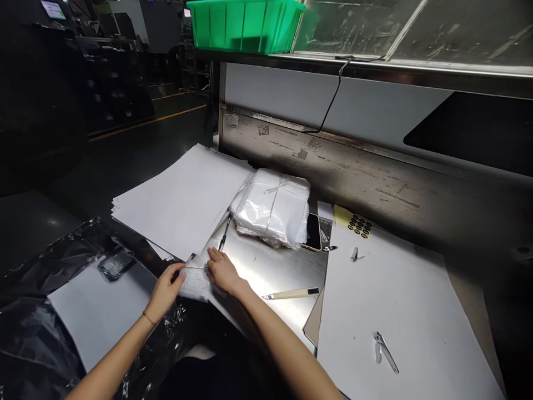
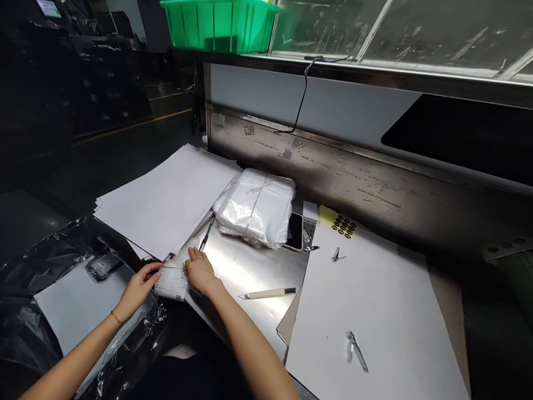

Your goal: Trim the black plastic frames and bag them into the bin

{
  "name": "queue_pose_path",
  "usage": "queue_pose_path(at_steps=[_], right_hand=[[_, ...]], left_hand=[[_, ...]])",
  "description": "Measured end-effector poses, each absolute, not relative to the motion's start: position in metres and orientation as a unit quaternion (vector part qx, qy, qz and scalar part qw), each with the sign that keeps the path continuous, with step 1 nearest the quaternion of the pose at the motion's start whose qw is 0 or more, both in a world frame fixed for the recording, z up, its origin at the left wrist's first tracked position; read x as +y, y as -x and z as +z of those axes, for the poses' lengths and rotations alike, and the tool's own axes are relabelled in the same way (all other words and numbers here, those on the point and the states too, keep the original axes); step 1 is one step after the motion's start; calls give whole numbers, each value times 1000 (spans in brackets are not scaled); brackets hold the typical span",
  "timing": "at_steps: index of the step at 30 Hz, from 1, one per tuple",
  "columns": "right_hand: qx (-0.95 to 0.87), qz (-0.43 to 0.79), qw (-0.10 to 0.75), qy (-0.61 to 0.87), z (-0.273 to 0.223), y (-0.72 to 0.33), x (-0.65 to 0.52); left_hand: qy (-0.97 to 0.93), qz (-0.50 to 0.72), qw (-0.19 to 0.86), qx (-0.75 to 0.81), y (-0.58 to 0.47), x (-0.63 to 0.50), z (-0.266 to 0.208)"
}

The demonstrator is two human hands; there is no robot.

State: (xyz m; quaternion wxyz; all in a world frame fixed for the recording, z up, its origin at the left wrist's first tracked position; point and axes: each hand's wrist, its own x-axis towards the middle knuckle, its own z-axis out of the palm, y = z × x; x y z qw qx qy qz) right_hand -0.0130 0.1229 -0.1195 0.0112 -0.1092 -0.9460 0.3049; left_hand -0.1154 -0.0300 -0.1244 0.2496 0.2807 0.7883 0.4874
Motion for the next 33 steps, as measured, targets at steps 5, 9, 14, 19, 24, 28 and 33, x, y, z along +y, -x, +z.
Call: queue_pose_path(at_steps=[5, 9, 14, 19, 24, 28, 33], right_hand=[[-908, 393, 59, 134, -113, 31, 145], [-831, 491, 128, 230, -109, 9, 142], [-716, 608, 158, 305, -108, -25, 114], [-659, 673, 141, 307, -117, -70, 57], [-590, 724, 96, 344, -170, -147, -5], [-515, 742, 78, 422, -234, -199, -44], [-457, 750, 49, 476, -299, -241, -71]], left_hand=[[-368, 433, 216, 794, 93, -35, -131], [-364, 431, 192, 803, 91, -33, -134], [-302, 489, 216, 790, 73, -38, -121], [-223, 520, 399, 721, 4, -66, -115], [-70, 526, 477, 701, -71, -118, -169], [95, 509, 528, 673, -82, -165, -244], [239, 505, 440, 703, -36, -198, -335]])
